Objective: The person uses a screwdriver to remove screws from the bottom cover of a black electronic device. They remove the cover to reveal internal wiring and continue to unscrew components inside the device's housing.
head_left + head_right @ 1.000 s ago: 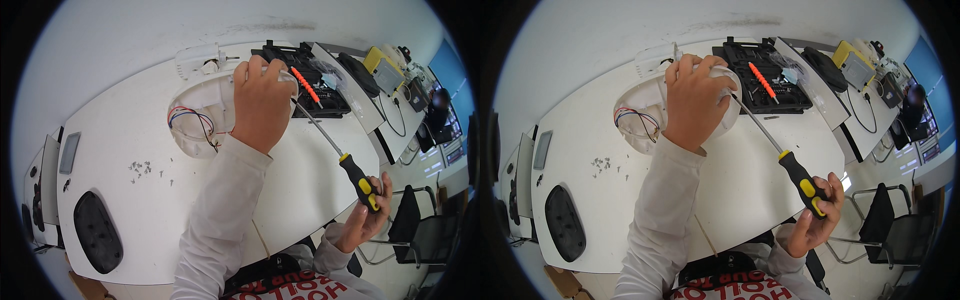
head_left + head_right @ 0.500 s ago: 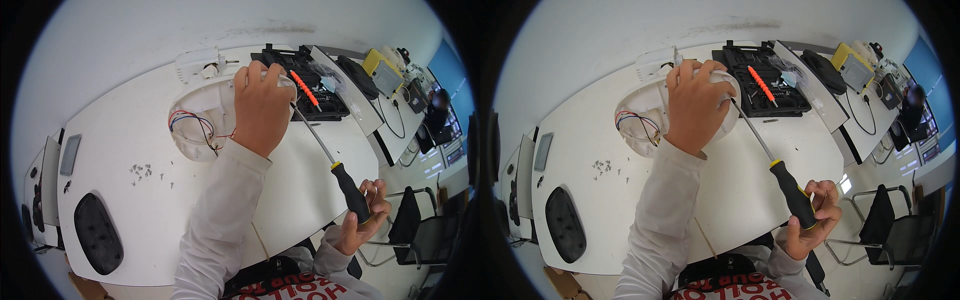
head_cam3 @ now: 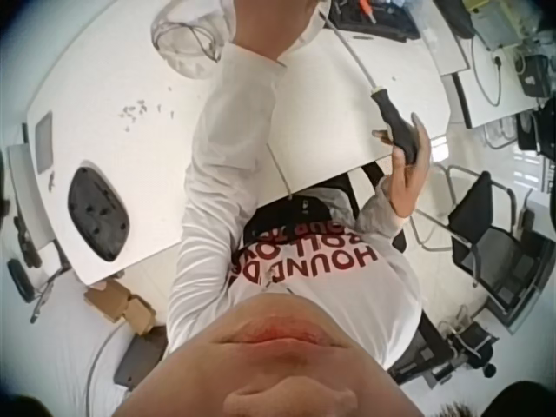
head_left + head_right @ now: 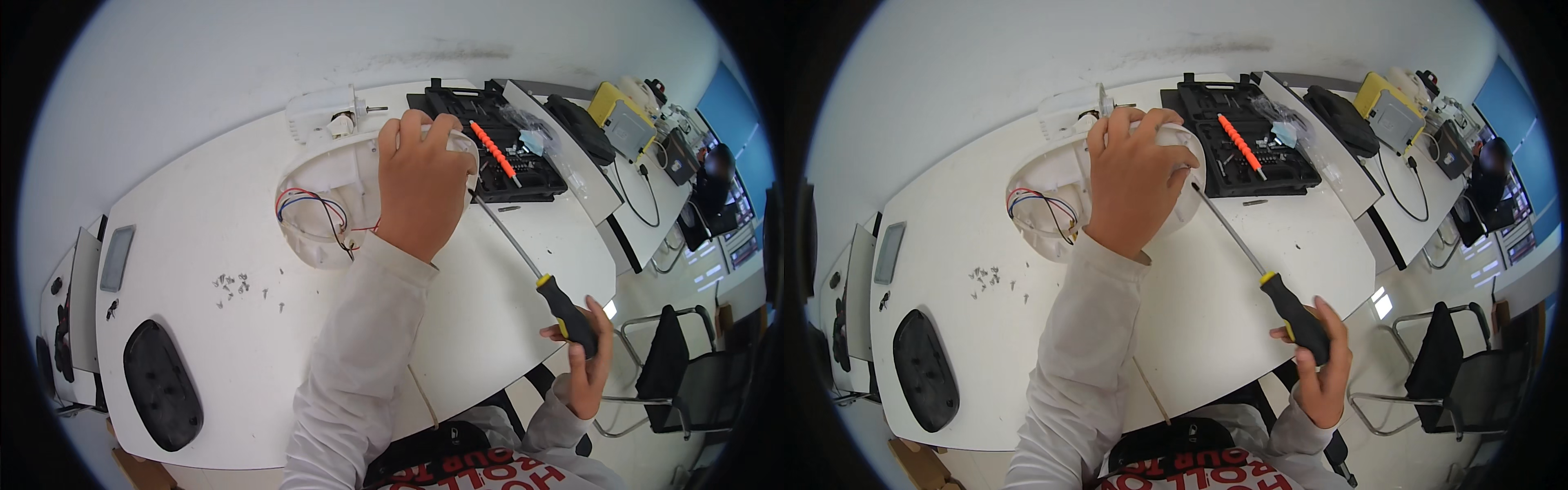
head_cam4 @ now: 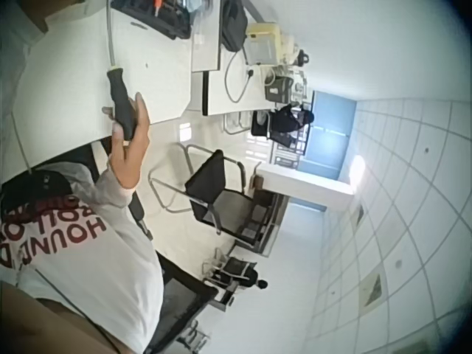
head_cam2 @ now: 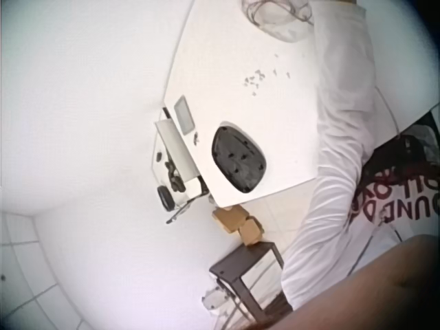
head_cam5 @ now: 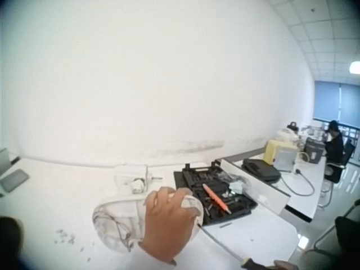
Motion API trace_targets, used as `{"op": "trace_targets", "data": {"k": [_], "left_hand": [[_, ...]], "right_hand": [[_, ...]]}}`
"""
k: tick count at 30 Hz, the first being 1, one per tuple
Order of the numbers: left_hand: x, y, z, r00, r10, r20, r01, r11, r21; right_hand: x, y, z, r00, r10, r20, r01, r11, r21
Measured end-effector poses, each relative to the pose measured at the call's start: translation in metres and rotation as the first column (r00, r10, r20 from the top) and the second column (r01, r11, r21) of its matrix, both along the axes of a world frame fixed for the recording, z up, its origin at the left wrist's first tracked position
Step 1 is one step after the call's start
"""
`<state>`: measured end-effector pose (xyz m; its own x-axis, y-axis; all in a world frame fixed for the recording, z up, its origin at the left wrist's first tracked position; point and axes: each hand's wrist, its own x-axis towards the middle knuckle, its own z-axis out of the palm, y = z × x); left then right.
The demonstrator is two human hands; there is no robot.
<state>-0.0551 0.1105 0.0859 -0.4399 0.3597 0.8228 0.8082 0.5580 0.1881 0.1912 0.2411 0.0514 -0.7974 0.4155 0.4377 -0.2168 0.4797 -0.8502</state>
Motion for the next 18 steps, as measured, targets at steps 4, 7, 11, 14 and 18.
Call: {"op": "trace_targets", "data": {"k": [4, 7, 11, 14, 18], "left_hand": [[0.002, -0.002, 0.003, 1.000, 0.002, -0.031, -0.002, 1.000, 0.010], [0.002, 0.002, 0.002, 0.998, 0.017, -0.057, -0.017, 1.000, -0.002], [0.004, 0.003, 0.002, 0.996, 0.048, -0.070, -0.049, 0.999, -0.019], [0.005, 0.006, 0.003, 0.995, 0.075, -0.070, -0.078, 0.996, -0.036], [0.007, 0.007, 0.002, 0.992, 0.111, -0.054, -0.113, 0.993, -0.033]], "right_hand": [[-0.001, 0.007, -0.009, 0.980, -0.138, -0.144, 0.127, 0.989, -0.082], [-0.009, 0.019, -0.017, 0.948, -0.199, -0.249, 0.159, 0.972, -0.173], [-0.032, 0.026, -0.038, 0.928, -0.272, -0.256, 0.145, 0.893, -0.426], [-0.042, 0.031, -0.059, 0.926, -0.272, -0.260, 0.098, 0.841, -0.533], [-0.049, 0.030, -0.062, 0.924, -0.306, -0.230, 0.103, 0.777, -0.620]]}}
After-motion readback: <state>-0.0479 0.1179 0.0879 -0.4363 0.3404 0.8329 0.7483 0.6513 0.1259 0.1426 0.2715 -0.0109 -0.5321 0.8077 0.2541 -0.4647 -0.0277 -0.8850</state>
